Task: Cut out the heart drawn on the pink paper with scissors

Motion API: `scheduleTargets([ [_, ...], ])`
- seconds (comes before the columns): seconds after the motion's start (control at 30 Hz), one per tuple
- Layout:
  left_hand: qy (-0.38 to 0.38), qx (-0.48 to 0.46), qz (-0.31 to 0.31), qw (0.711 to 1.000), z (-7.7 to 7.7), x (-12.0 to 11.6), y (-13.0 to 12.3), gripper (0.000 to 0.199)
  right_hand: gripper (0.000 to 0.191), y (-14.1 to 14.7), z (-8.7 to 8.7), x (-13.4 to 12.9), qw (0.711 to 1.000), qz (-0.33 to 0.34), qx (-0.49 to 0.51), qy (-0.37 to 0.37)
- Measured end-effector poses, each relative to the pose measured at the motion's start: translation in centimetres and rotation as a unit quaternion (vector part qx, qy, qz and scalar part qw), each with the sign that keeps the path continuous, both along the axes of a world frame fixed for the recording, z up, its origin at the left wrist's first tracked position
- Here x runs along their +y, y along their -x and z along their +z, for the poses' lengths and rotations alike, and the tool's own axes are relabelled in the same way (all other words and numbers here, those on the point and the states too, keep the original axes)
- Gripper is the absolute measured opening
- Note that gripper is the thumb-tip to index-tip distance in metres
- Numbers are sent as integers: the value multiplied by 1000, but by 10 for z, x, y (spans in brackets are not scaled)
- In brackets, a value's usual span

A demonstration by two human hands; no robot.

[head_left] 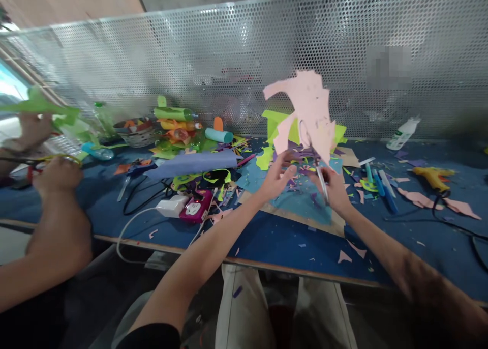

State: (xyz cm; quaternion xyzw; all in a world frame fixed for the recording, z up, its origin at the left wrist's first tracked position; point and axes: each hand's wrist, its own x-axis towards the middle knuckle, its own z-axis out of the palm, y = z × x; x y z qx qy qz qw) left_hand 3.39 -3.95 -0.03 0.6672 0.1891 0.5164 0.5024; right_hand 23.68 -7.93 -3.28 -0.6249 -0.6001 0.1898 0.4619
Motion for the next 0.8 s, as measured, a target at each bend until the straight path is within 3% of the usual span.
scheduleTargets([
  [0.1, 57, -50, 63, 995, -1, 6, -1, 49, 43, 2, -3, 1, 994, -17, -111, -12],
  [0.17, 90, -61, 93, 990, 0, 12, -1, 44, 41, 4, -5, 0, 987, 7, -160, 7],
  [0.3, 155, -67, 115, 979, 0, 23, 2, 37, 41, 5, -6, 0, 970, 13, -238, 45],
  [0.43, 216, -58, 110, 968, -2, 30, 5, 30, 44, 6, -8, 2, 949, -27, -305, 79],
  [0.57, 210, -31, 121, 970, -2, 31, 6, 20, 43, 6, -8, 2, 934, -62, -335, 105],
  [0.8, 152, -39, 124, 980, -1, 36, 9, 21, 38, 0, 0, 2, 955, -22, -283, 89],
])
